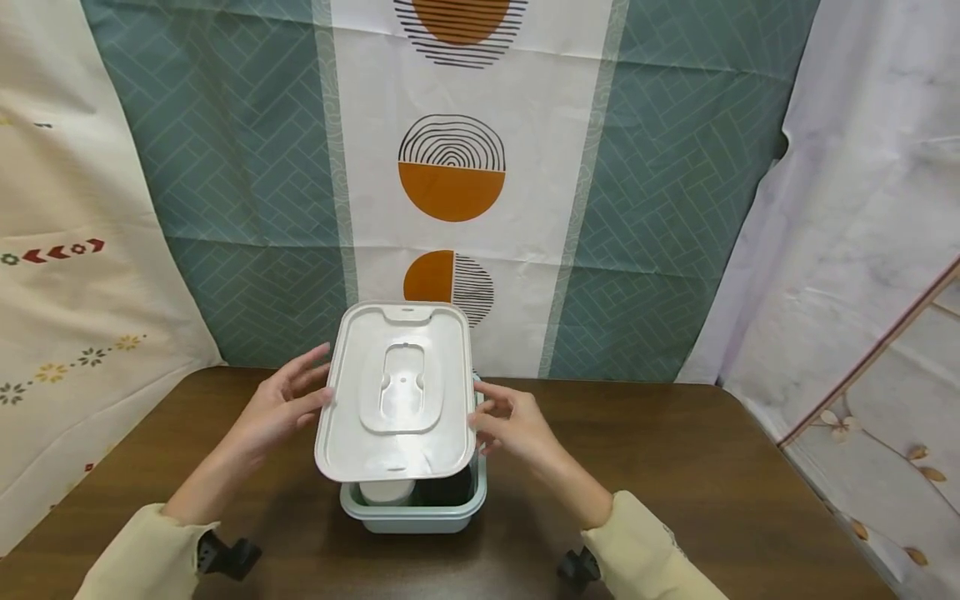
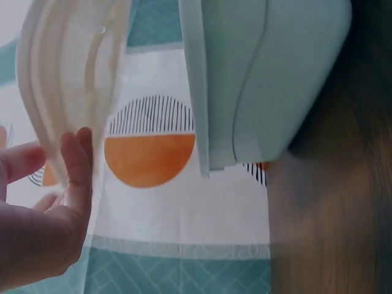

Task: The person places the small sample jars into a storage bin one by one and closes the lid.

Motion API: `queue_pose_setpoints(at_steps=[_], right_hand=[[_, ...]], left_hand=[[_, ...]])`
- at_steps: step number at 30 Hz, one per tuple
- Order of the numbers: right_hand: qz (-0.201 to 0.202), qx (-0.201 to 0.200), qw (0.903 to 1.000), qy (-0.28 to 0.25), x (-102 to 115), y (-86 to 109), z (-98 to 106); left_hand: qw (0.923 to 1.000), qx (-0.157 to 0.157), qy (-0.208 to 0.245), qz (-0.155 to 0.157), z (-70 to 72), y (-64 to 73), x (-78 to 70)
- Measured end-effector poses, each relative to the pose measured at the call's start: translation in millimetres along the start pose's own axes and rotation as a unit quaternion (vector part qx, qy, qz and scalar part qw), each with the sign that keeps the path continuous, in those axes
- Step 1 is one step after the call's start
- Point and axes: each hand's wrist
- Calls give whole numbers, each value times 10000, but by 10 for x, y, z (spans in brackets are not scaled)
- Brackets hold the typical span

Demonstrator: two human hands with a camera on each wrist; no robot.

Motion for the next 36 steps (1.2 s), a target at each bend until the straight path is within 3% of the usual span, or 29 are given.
queue_pose_setpoints(at_steps=[7, 11, 15, 19, 24, 27, 29, 33, 36], right_hand=[[751, -928, 9925, 282, 53, -4, 34], [1106, -1473, 9823, 331, 65, -16, 38], [1522, -1955, 9682, 340, 54, -39, 43], [2076, -2371, 9479, 468, 35, -68, 46], [2607, -2687, 9248, 674, 148, -25, 11], [2843, -2667, 9189, 612, 190, -11, -8], [2950, -2638, 9168, 539, 204, -5, -22], [3042, -2609, 9142, 603, 159, -31, -18], [2965, -2547, 9179, 687, 70, -86, 1]], left_hand=[[9972, -438, 459, -399, -102, 47, -76], [9950, -571, 511, -642, -143, 84, -128], [9950, -617, 417, -660, -166, 132, -180], [9959, -711, 357, -432, -191, 187, -225], [9930, -566, 1019, -184, -201, 253, -232], [9909, -397, 1288, 34, -179, 270, -228], [9901, -378, 1310, 337, -165, 269, -231], [9893, -312, 1135, 866, -142, 259, -225], [9902, -181, 911, 1043, -124, 254, -204]])
Point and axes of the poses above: each hand's wrist, its own y-axis away from the middle knuckle, its own z-axis out of the back of the hand, x = y × z, and after that the axes turned 7 degrees about -x, right-handed
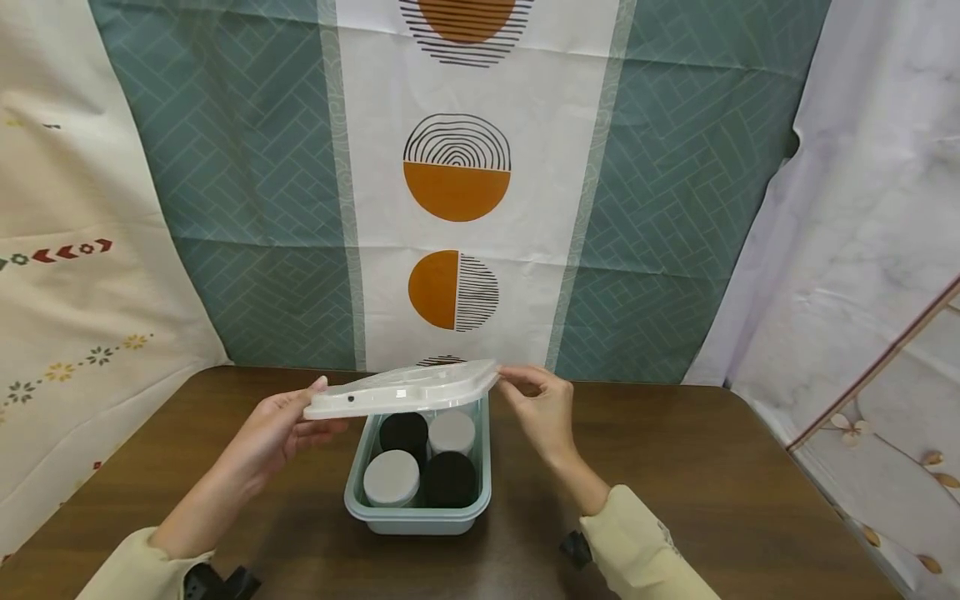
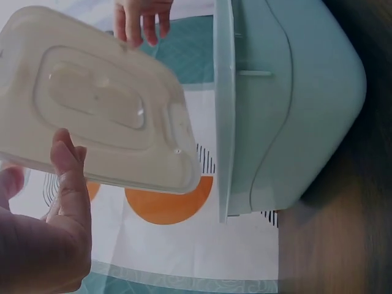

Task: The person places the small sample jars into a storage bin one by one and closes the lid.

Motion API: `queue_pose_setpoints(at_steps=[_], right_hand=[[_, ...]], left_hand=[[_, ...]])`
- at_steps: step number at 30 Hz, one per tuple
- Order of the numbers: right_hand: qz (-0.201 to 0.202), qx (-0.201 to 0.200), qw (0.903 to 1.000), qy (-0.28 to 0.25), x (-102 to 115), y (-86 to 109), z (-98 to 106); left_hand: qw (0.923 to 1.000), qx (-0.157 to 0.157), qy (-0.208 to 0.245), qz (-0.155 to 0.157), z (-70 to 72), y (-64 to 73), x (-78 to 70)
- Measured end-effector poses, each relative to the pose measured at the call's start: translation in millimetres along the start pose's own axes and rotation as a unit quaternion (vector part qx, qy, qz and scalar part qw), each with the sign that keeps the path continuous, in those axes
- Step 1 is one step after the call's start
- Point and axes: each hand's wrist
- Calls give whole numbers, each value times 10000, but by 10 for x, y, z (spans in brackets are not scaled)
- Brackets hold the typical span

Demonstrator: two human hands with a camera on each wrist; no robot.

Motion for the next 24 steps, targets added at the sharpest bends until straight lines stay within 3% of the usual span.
queue_pose_setpoints(at_steps=[5, 12, 24], right_hand=[[-58, 407, 9986, 345, -222, 16, -20], [148, 1050, 9894, 990, -297, 68, -28], [-9, 1563, 9812, 1131, -325, 221, -83]], left_hand=[[9995, 214, -249, 12, 41, -29, 54], [9971, 492, -583, 19, 83, -77, 142], [9903, 393, -1308, -252, 90, -143, 309]])
Point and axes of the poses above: each hand's wrist, its own y-axis away from the middle knuckle, its own z-axis out of the back of the hand, x = y × z, and after that the axes turned 7 degrees about -x, right-handed
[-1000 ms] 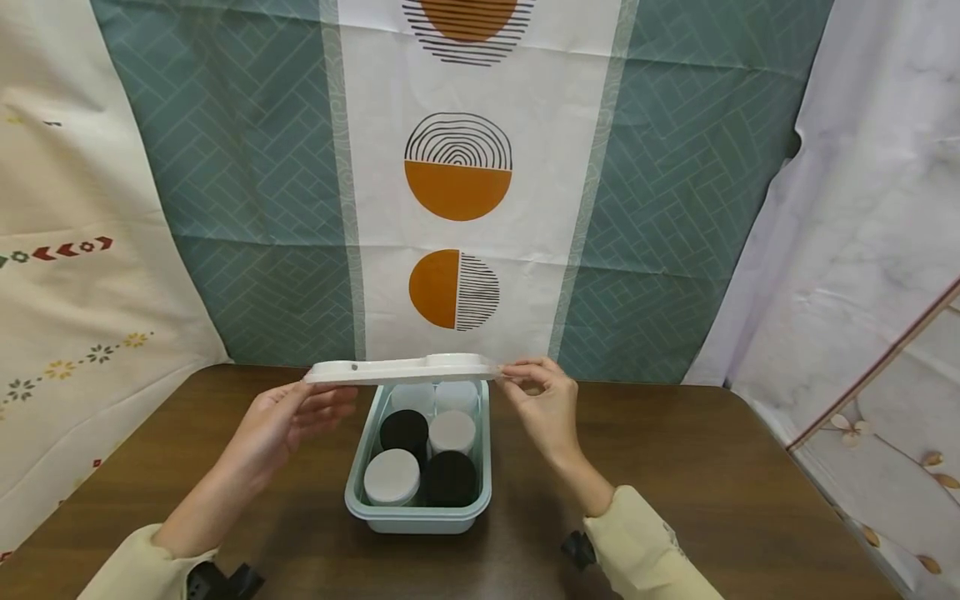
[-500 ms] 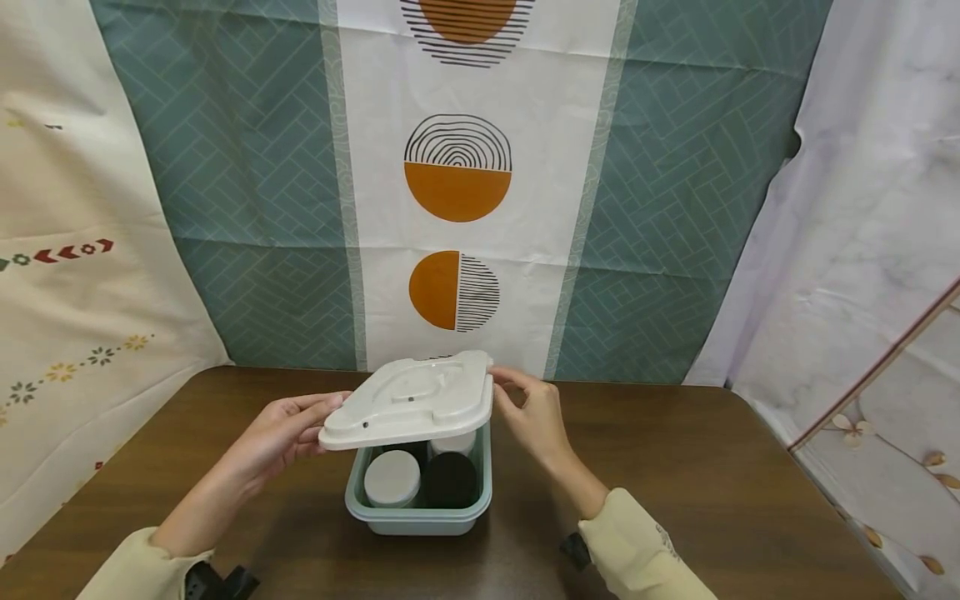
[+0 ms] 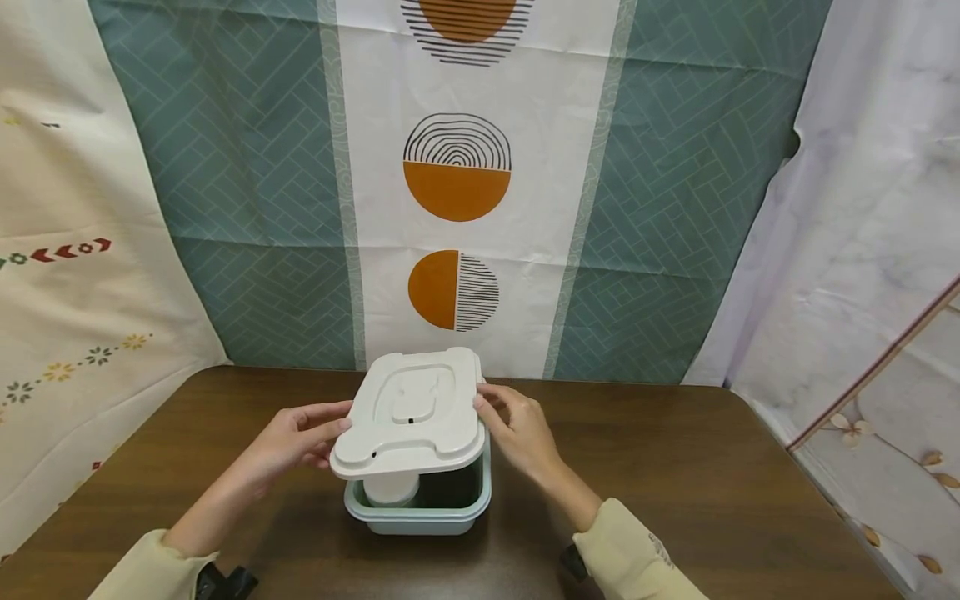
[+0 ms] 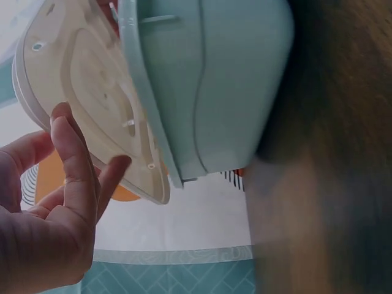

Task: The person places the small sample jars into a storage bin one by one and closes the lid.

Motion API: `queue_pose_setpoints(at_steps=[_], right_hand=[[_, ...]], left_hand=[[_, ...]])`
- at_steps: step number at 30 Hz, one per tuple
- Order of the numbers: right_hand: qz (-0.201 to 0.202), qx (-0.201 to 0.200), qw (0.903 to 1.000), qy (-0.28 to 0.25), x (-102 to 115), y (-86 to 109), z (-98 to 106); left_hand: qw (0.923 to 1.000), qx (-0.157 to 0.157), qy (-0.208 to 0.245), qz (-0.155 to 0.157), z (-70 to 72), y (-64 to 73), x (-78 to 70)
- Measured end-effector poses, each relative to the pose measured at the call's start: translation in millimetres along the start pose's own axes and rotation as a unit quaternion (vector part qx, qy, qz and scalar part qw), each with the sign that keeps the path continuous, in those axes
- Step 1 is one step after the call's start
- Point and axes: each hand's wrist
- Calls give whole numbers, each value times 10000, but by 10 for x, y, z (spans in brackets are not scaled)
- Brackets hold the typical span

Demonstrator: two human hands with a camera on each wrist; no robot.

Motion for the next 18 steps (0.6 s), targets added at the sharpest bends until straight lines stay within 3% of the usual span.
queue_pose_setpoints(at_steps=[9, 18], right_hand=[[2, 244, 9997, 44, -37, 122, -19], [74, 598, 9981, -126, -68, 188, -10]], left_hand=[[9993, 27, -342, -178, -18, 23, 106], [9947, -83, -979, -313, -70, 50, 181]])
Point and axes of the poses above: each hand's wrist, its own y-axis away from the middle knuckle, its own z-axis out of the back of the hand, x = y × z, and after that the axes turned 7 degrees about -x, right-handed
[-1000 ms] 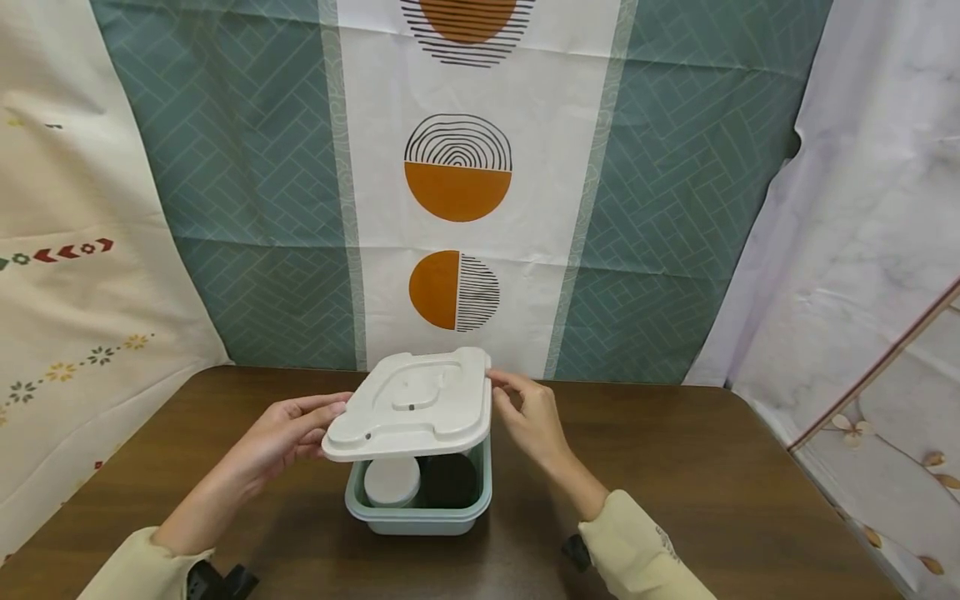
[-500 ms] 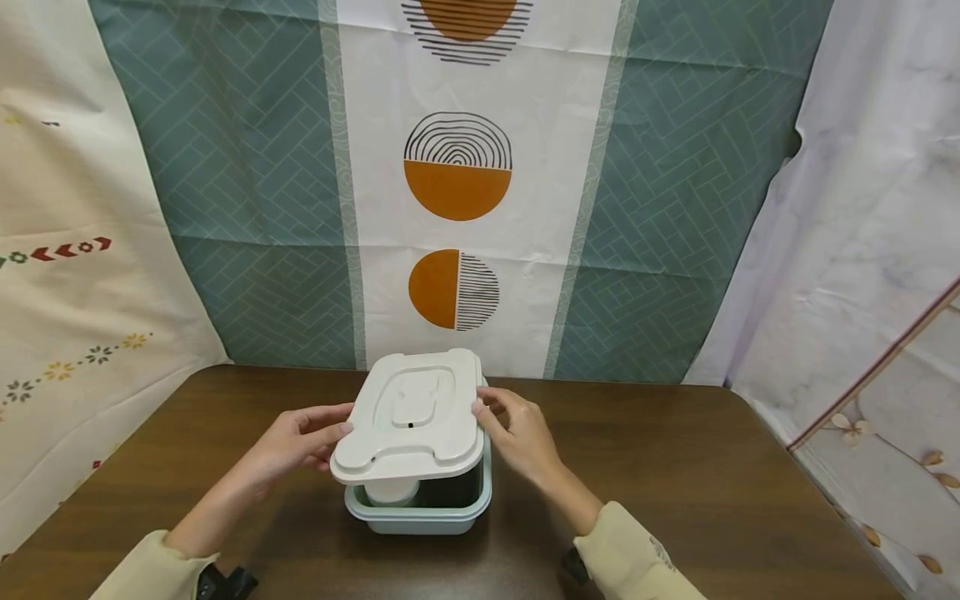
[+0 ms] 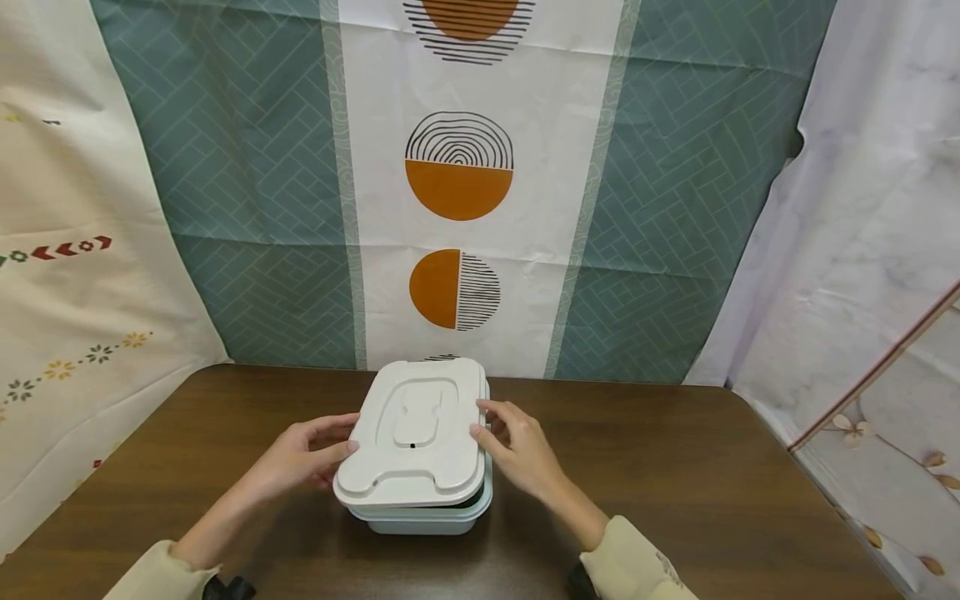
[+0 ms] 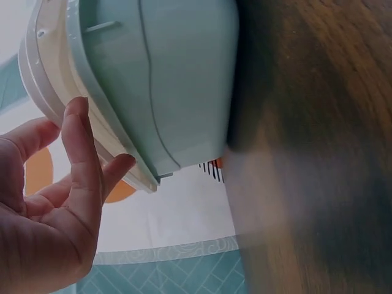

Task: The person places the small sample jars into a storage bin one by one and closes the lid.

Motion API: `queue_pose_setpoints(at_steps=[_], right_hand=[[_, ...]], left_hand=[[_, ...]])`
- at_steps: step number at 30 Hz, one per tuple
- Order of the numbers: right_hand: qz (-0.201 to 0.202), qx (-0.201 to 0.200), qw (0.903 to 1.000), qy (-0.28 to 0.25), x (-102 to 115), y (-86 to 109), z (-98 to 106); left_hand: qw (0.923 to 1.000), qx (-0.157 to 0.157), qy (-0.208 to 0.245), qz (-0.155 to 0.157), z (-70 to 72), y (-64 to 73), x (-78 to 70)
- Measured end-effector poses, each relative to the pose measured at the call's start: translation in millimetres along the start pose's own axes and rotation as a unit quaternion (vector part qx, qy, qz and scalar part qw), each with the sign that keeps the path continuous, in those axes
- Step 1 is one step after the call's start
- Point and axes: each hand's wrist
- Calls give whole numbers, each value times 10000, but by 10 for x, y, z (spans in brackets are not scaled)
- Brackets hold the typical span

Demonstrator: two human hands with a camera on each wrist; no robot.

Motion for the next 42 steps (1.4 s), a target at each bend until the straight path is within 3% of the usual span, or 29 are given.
queue_pose_setpoints(at_steps=[15, 29, 42], right_hand=[[-146, 207, 9996, 103, -60, 72, -9], [-106, 308, 9990, 290, -118, 102, -16], [49, 508, 9974, 512, -143, 87, 3]], left_hand=[[9995, -154, -272, -74, -117, 48, -21], [9954, -350, -865, -224, -182, 35, -77], [9944, -228, -959, -393, -173, 14, -63]])
Point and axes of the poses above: each hand's wrist, its own y-axis away from the middle knuckle, its own z-axis out of the back of the hand, x = y × z, and after that the axes turned 7 degrees about -x, right-handed
